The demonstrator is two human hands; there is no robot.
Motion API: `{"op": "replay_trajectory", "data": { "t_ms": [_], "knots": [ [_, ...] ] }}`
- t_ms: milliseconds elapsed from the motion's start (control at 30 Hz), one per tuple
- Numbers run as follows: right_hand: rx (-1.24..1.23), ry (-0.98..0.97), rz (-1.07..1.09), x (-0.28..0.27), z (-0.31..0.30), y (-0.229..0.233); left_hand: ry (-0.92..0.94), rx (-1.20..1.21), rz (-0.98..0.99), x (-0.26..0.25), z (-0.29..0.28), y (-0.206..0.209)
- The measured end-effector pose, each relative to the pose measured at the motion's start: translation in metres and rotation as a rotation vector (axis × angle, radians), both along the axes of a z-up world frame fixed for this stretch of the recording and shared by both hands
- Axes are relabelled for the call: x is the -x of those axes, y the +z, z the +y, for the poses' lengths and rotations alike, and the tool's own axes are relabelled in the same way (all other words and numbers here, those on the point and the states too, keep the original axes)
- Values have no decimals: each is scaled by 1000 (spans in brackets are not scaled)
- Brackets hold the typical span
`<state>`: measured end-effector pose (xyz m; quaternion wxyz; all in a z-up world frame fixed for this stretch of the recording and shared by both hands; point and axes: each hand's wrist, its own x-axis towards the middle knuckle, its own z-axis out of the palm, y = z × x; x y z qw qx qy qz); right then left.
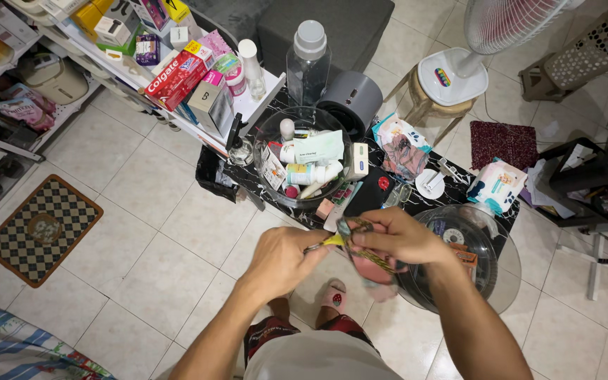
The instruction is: The person organizes various small items on a cluttered table, moving them between two clear plastic bowls. They handle items such as hair clips, tape, and small boxes, then wipe the inside of one bowl with a cloth before continuing to sort the items.
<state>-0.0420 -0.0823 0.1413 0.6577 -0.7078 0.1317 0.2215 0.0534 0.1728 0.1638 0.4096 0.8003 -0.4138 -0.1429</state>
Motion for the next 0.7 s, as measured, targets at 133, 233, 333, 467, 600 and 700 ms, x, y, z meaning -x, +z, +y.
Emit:
{"op": "replay_trajectory", "data": {
  "t_ms": [133, 233, 333, 467, 600, 700],
  "knots": [
    [52, 50, 62, 1, -25, -3, -36, 57, 20, 7, 6, -13],
    [56, -105, -50, 6, -57, -21, 118, 179, 407, 0, 14, -32],
    [-76, -392, -166, 23, -72, -50, 250, 276, 870, -9, 23, -43],
    [85, -342, -158, 34, -33, -84, 263, 522, 1010, -16, 16, -46],
    [-204, -207, -293, 8, 76, -88, 437, 687, 737, -11, -10, -44],
    [-51, -421, -398, -6, 155, -75, 613, 960, 655, -8, -24, -36]
  ]
}}
